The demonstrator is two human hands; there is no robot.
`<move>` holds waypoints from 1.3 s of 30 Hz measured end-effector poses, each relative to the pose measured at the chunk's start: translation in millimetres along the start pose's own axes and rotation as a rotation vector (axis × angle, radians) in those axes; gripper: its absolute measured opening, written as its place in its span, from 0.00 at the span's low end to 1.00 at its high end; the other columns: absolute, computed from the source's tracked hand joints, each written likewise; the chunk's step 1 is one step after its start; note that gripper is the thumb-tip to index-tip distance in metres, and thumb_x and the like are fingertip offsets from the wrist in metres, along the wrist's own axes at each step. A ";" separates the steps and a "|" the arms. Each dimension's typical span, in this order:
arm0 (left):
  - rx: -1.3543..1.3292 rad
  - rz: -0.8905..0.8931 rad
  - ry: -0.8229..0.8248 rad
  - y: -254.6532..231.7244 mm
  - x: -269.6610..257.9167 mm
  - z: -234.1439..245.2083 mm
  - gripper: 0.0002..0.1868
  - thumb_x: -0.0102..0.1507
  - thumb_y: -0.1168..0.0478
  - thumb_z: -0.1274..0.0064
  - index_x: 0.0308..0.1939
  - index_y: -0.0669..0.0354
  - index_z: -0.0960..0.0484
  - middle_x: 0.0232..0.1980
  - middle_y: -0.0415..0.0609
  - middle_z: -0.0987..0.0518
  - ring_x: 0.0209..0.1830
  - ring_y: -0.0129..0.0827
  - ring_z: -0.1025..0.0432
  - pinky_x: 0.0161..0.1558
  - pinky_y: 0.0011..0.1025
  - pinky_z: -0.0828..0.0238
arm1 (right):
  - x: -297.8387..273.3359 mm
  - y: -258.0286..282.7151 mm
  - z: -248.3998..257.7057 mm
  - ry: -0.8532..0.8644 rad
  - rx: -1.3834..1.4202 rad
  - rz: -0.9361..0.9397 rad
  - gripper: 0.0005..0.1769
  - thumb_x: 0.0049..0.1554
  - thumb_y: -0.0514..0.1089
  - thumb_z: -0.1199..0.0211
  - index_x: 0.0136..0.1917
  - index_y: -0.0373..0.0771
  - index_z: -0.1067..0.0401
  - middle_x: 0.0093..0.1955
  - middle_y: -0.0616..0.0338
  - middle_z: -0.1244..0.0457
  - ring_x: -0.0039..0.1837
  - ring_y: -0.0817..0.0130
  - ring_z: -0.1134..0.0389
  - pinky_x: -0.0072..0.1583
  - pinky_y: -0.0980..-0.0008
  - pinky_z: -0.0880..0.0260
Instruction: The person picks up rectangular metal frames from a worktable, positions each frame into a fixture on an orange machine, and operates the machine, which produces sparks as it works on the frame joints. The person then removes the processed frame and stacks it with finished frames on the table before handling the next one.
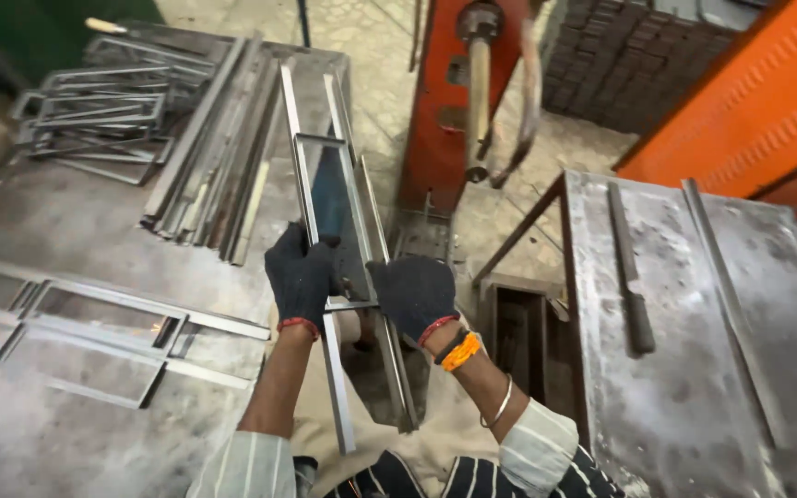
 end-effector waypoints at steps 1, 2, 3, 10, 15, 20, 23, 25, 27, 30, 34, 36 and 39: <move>0.003 0.000 -0.015 20.1 12.3 12.0 0.15 0.58 0.71 0.50 0.48 0.66 0.15 0.31 0.50 0.16 0.22 0.28 0.28 0.24 0.32 0.32 | -6.1 7.1 -0.9 0.002 0.008 0.013 0.25 0.64 0.55 0.48 0.32 0.42 0.23 0.28 0.48 0.35 0.32 0.46 0.33 0.35 0.46 0.36; 0.077 -0.186 -0.105 25.5 22.4 30.0 0.15 0.58 0.72 0.51 0.48 0.67 0.16 0.34 0.50 0.16 0.28 0.30 0.25 0.31 0.33 0.29 | -13.1 8.5 -10.0 0.101 0.124 -0.050 0.25 0.62 0.58 0.47 0.33 0.44 0.22 0.29 0.48 0.34 0.32 0.46 0.32 0.36 0.46 0.36; 0.154 -0.365 -0.191 33.6 25.1 46.9 0.16 0.58 0.73 0.53 0.49 0.68 0.18 0.37 0.50 0.16 0.35 0.32 0.23 0.38 0.34 0.26 | -25.1 11.1 -19.9 0.209 0.238 -0.114 0.25 0.60 0.61 0.45 0.34 0.45 0.20 0.30 0.48 0.34 0.33 0.47 0.32 0.36 0.47 0.35; 0.046 -0.054 -0.517 91.7 45.6 266.8 0.08 0.60 0.73 0.41 0.34 0.72 0.26 0.26 0.50 0.28 0.18 0.37 0.32 0.19 0.38 0.35 | -110.5 50.9 -41.8 0.754 1.296 -0.819 0.28 0.63 0.57 0.35 0.36 0.28 0.23 0.26 0.49 0.40 0.25 0.56 0.38 0.29 0.59 0.42; -0.067 0.168 -0.666 147.4 -45.3 375.6 0.08 0.60 0.72 0.38 0.39 0.68 0.22 0.29 0.52 0.23 0.18 0.35 0.29 0.20 0.33 0.30 | -93.5 61.0 -75.0 0.671 1.620 -0.727 0.23 0.60 0.52 0.40 0.58 0.31 0.26 0.40 0.48 0.27 0.34 0.61 0.26 0.37 0.65 0.25; 0.204 0.130 -0.747 191.6 -88.5 471.0 0.12 0.62 0.62 0.39 0.44 0.67 0.21 0.41 0.58 0.17 0.30 0.43 0.21 0.32 0.39 0.22 | -80.7 64.1 -60.1 0.677 1.634 -0.773 0.23 0.62 0.51 0.41 0.58 0.26 0.26 0.45 0.48 0.27 0.39 0.62 0.26 0.40 0.65 0.25; 0.938 -0.056 -0.807 191.0 -74.2 474.4 0.20 0.63 0.55 0.36 0.50 0.69 0.19 0.47 0.61 0.16 0.41 0.49 0.20 0.43 0.41 0.23 | -66.3 70.2 -44.8 0.593 1.765 -0.788 0.23 0.58 0.45 0.40 0.63 0.32 0.30 0.51 0.49 0.28 0.45 0.64 0.25 0.45 0.64 0.23; 1.249 -0.171 -0.817 170.4 -47.5 430.7 0.22 0.64 0.54 0.35 0.53 0.70 0.18 0.50 0.62 0.17 0.47 0.51 0.21 0.48 0.41 0.25 | -52.8 70.9 -37.5 0.509 1.832 -0.759 0.26 0.55 0.41 0.39 0.67 0.38 0.33 0.54 0.50 0.28 0.48 0.65 0.25 0.47 0.65 0.22; 0.929 -0.199 -0.546 158.5 -9.6 367.2 0.10 0.70 0.60 0.45 0.50 0.62 0.15 0.48 0.58 0.17 0.49 0.52 0.23 0.52 0.43 0.27 | -41.6 62.3 -32.9 0.375 1.813 -0.735 0.30 0.56 0.39 0.38 0.72 0.38 0.35 0.50 0.53 0.30 0.45 0.67 0.27 0.46 0.65 0.23; 0.951 -0.342 -0.239 159.8 54.7 250.5 0.04 0.64 0.62 0.45 0.40 0.57 0.17 0.40 0.57 0.19 0.43 0.55 0.24 0.46 0.48 0.28 | -40.0 26.6 -60.7 0.205 1.749 -0.845 0.26 0.59 0.37 0.37 0.68 0.29 0.37 0.49 0.59 0.33 0.46 0.71 0.30 0.45 0.67 0.27; 1.038 -0.405 -0.048 175.3 106.5 150.8 0.02 0.61 0.61 0.43 0.35 0.54 0.18 0.34 0.56 0.21 0.38 0.54 0.25 0.41 0.49 0.29 | -43.1 8.0 -73.2 0.166 1.787 -0.965 0.30 0.55 0.37 0.36 0.71 0.40 0.33 0.46 0.65 0.34 0.43 0.76 0.32 0.42 0.71 0.31; 1.142 -0.389 -0.012 189.9 126.9 121.9 0.03 0.57 0.60 0.42 0.34 0.52 0.17 0.33 0.55 0.21 0.36 0.53 0.24 0.39 0.49 0.29 | -50.2 -2.8 -76.8 0.170 1.710 -0.993 0.30 0.53 0.38 0.36 0.70 0.44 0.31 0.43 0.63 0.33 0.40 0.74 0.32 0.41 0.71 0.31; 1.235 -0.391 0.043 214.2 146.7 100.0 0.06 0.55 0.58 0.41 0.34 0.52 0.17 0.33 0.54 0.21 0.37 0.52 0.24 0.39 0.48 0.28 | -70.0 -16.5 -97.8 0.223 1.717 -1.053 0.24 0.54 0.38 0.35 0.64 0.36 0.29 0.41 0.60 0.33 0.39 0.70 0.31 0.40 0.69 0.29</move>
Point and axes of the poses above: each hand's wrist, its own x-axis towards the middle knuckle, its own z-axis out of the back of the hand, y = z × x, the point moved 8 cm from there along x, towards the middle knuckle
